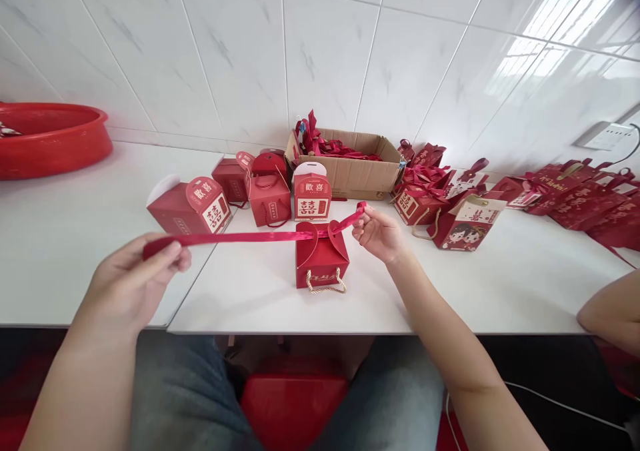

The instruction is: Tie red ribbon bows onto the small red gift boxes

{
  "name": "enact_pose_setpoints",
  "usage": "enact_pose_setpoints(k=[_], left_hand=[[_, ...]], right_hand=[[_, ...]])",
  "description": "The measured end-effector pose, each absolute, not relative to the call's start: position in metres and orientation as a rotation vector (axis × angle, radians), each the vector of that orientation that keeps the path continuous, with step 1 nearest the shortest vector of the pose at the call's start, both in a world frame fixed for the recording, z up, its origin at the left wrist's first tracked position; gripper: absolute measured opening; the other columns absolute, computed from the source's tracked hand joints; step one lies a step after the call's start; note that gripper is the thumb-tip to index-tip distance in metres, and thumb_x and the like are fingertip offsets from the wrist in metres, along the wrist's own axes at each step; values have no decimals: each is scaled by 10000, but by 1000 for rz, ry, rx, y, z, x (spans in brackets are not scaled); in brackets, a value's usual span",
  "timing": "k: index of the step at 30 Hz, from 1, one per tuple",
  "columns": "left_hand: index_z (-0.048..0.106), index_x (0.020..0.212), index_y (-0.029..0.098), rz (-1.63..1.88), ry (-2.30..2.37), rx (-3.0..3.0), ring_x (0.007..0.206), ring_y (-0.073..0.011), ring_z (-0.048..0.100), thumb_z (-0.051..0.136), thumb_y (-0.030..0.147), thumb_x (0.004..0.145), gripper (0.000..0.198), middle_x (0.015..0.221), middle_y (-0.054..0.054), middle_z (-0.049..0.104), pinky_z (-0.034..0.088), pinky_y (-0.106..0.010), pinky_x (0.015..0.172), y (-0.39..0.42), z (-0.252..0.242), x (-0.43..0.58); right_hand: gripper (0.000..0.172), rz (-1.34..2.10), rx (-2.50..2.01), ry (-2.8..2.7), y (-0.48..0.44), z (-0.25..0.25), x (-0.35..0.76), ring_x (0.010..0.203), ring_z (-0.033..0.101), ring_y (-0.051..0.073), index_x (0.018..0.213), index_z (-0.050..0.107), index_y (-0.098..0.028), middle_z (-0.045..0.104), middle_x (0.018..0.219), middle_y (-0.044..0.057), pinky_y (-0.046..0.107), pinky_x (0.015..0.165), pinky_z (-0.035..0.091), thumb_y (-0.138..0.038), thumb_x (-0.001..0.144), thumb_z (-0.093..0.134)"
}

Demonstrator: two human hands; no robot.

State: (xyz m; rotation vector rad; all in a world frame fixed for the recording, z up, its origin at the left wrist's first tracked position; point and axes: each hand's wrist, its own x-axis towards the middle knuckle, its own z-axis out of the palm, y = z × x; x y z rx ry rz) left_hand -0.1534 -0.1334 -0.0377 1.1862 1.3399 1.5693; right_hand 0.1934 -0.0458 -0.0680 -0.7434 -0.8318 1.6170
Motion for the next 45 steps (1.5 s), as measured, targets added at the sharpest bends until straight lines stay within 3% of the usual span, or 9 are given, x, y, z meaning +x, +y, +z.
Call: enact_pose_setpoints(k=[4,7,17,23,30,35,45], left_hand=[[716,717,266,1743,1093,1262,719,-164,590,808,241,658,112,716,45,682,497,-389,717,-97,6,-140],[696,716,216,1673,958,1325,755,-182,639,804,211,667,119,707,27,695,506,-372,715,-76,32,-126],[598,737,195,1407,795,1320,641,-104,582,699,156,712,112,700,36,636,496,-286,645,-42,80,-73],[623,739,184,1474,737,1470,619,-121,587,718,224,699,111,715,2,631,463,-274,565,-34,92,-49],[640,739,170,1458,776,1636,672,-148,618,735,276,702,147,728,-15,642,502,-288,634,-36,99,-37],[677,762,166,1427,750,1699,717,-160,639,757,277,704,149,749,-28,666,525,-287,651,-42,104,-31],[709,778,168,1318,701,1782,524,-134,576,760,302,729,151,627,-11,624,495,-289,506,-38,107,-23]], right_hand=[[235,1509,-775,-940,-49,-46,191,561,519,103,812,617,-237,597,635,-52,249,564,433,-396,693,743],[249,1452,-766,-909,-52,-30,189,591,530,100,827,631,-248,607,661,-54,230,569,430,-379,664,766],[243,1112,-762,-1075,-59,24,174,665,546,112,787,659,-250,628,738,-27,234,592,458,-397,629,772],[173,891,-740,-1193,-59,50,168,702,568,95,820,744,-248,689,813,-21,217,565,429,-379,707,745],[160,731,-750,-1318,-64,65,162,844,657,143,823,761,-233,737,841,4,269,708,513,-378,774,711],[168,759,-734,-1342,-67,67,157,857,670,143,851,769,-248,748,893,6,271,709,533,-390,783,711],[177,880,-730,-1305,-68,71,150,776,683,135,835,761,-225,738,827,8,288,719,565,-379,749,743]])
